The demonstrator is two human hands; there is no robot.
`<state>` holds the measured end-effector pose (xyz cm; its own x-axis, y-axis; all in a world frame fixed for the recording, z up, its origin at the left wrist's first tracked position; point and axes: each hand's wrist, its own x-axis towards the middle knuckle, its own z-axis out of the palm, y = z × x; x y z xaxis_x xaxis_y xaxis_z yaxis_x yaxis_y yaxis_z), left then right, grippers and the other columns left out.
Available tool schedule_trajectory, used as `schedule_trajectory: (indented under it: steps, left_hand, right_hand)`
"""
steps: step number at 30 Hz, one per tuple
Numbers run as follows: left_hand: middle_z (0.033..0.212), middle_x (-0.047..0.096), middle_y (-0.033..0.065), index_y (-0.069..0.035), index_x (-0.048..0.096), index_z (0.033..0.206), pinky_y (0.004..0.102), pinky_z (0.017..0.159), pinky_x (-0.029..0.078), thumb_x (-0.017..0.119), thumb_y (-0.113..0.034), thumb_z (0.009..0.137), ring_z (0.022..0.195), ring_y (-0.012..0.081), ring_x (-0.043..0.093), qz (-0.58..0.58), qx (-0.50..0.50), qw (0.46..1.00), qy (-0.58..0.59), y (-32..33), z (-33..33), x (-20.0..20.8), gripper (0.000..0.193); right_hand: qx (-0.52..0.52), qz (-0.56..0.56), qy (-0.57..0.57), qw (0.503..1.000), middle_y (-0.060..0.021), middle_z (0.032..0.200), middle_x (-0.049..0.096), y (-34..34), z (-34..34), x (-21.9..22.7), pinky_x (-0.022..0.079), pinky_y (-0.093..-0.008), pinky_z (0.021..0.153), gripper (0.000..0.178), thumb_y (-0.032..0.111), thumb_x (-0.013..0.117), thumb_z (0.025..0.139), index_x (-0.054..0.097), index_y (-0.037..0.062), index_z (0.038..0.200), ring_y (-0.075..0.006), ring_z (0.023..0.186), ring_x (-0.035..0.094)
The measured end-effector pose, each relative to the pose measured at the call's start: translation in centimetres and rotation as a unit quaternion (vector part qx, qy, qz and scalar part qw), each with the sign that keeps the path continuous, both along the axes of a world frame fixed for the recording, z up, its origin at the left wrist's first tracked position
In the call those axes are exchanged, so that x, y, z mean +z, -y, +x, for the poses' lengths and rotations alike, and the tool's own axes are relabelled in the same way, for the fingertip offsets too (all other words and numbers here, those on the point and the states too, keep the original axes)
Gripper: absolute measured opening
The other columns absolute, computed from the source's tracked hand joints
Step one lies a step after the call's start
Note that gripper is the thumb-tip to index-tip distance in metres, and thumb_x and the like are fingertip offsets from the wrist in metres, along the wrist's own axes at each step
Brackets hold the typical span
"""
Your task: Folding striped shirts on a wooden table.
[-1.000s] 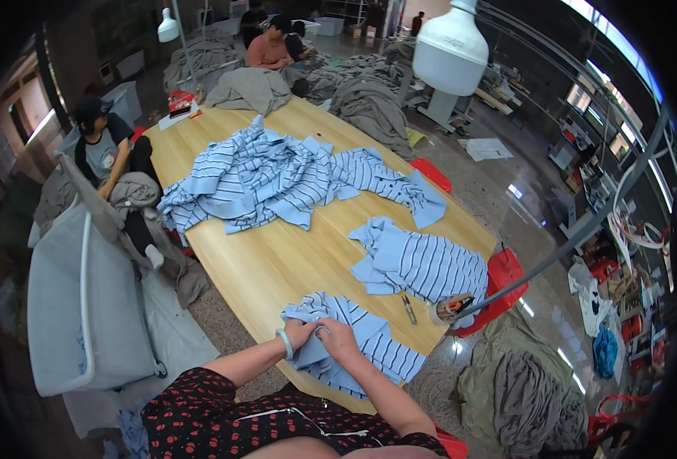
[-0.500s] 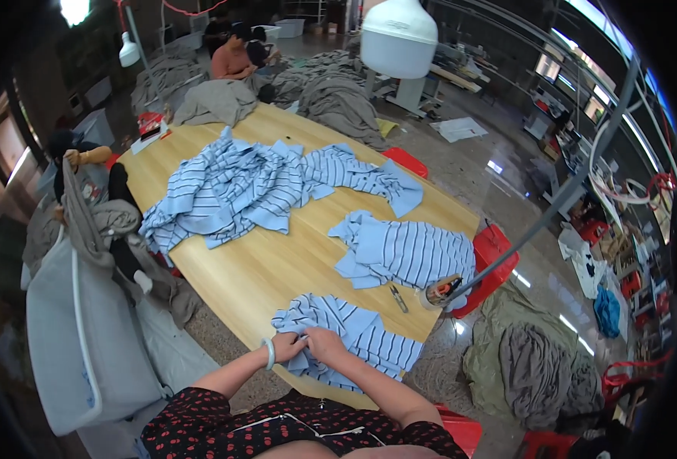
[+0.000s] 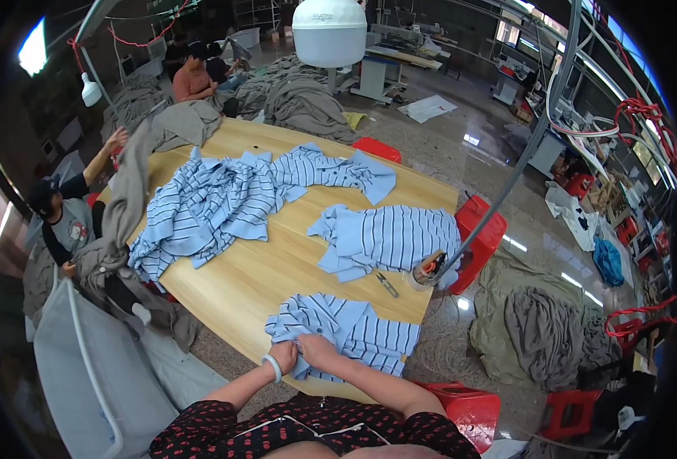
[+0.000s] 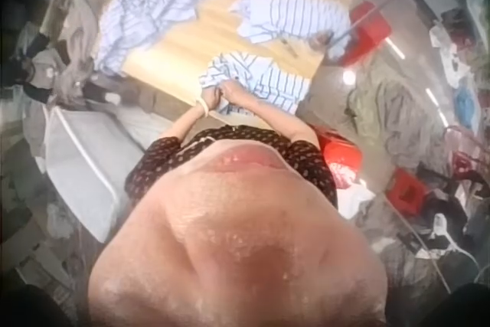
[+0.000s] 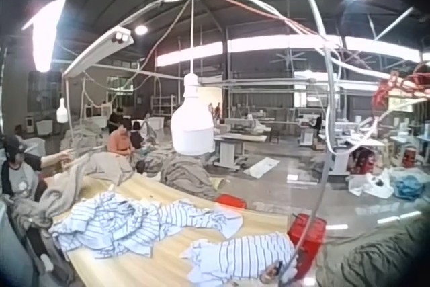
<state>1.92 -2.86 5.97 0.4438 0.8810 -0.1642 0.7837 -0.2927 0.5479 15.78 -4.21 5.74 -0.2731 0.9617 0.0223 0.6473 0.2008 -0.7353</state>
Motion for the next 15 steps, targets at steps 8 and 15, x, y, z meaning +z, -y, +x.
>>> schedule_trajectory:
  steps: [8, 15]
  left_hand:
    - [0.068, 0.053, 0.0235, 0.001, 0.051, 0.069, 0.0437, 0.06, 0.041, 0.043, -0.015, 0.075, 0.066, 0.0387, 0.051, 0.02, 0.041, 0.998, 0.051, 1.4, -0.5, -0.1, 0.018]
    - [0.066, 0.05, 0.0235, 0.0, 0.048, 0.069, 0.0434, 0.057, 0.039, 0.044, -0.013, 0.074, 0.063, 0.0385, 0.049, 0.048, 0.055, 0.993, 0.097, 0.1, 0.3, -0.2, 0.014]
  right_hand:
    - [-0.002, 0.003, -0.006, 1.0, -0.0205, 0.071, 0.052, 1.2, -0.7, -0.6, 0.039, -0.0444, 0.059, 0.013, 0.012, 0.041, 0.074, 0.049, 0.0019, 0.077, -0.0376, 0.07, 0.05]
    - [0.014, -0.046, 0.043, 0.998, -0.0209, 0.077, 0.054, -0.6, 0.3, 0.6, 0.042, -0.0413, 0.064, 0.018, 0.009, 0.041, 0.072, 0.052, 0.0009, 0.083, -0.0363, 0.074, 0.051]
